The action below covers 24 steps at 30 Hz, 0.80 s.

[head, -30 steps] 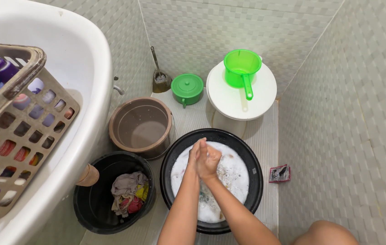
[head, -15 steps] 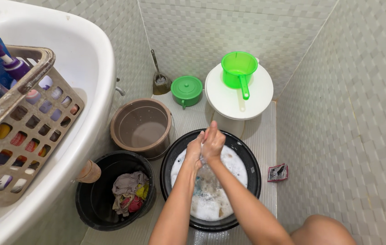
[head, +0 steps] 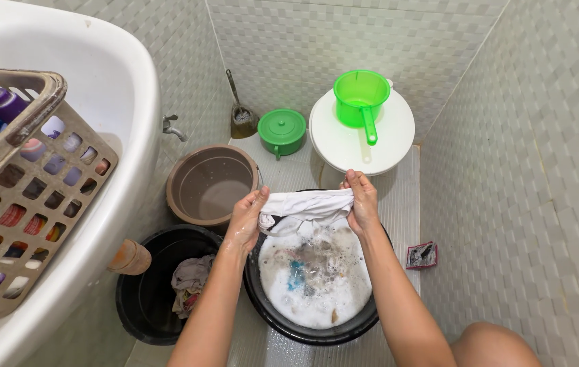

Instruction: The person hand-washes a white cloth in a black basin filled with soapy water. They scrub and rinse the cloth repeatedly, then briefly pick up a small packet from the floor before resuming washing.

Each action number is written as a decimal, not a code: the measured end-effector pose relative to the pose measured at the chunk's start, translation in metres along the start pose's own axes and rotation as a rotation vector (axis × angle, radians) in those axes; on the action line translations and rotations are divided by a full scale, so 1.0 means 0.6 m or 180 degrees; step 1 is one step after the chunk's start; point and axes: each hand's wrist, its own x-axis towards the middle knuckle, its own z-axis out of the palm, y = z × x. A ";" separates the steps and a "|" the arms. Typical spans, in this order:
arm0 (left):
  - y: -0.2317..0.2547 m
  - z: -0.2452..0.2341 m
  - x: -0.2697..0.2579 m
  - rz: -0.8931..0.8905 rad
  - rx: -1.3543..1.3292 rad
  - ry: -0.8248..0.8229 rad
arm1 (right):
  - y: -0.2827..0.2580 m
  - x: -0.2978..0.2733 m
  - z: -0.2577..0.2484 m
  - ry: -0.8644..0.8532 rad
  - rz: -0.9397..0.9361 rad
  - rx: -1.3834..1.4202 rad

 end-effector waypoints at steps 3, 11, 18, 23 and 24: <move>0.012 0.002 -0.009 -0.0024 -0.0001 -0.0067 | 0.001 -0.006 -0.002 -0.0029 0.0100 0.0013; 0.001 0.023 -0.029 -0.0170 -0.0255 -0.0424 | -0.003 -0.075 0.061 -0.0840 0.1318 -0.2057; 0.009 0.057 -0.032 0.0205 0.1016 -0.0250 | 0.038 -0.082 0.093 -0.0782 0.0834 -0.0918; 0.027 0.059 -0.052 0.0250 0.3189 0.0289 | 0.021 -0.043 0.064 -0.0431 0.0338 0.0038; 0.028 0.056 -0.054 0.0194 0.3428 0.0254 | 0.013 -0.035 0.059 -0.0392 0.0411 0.0186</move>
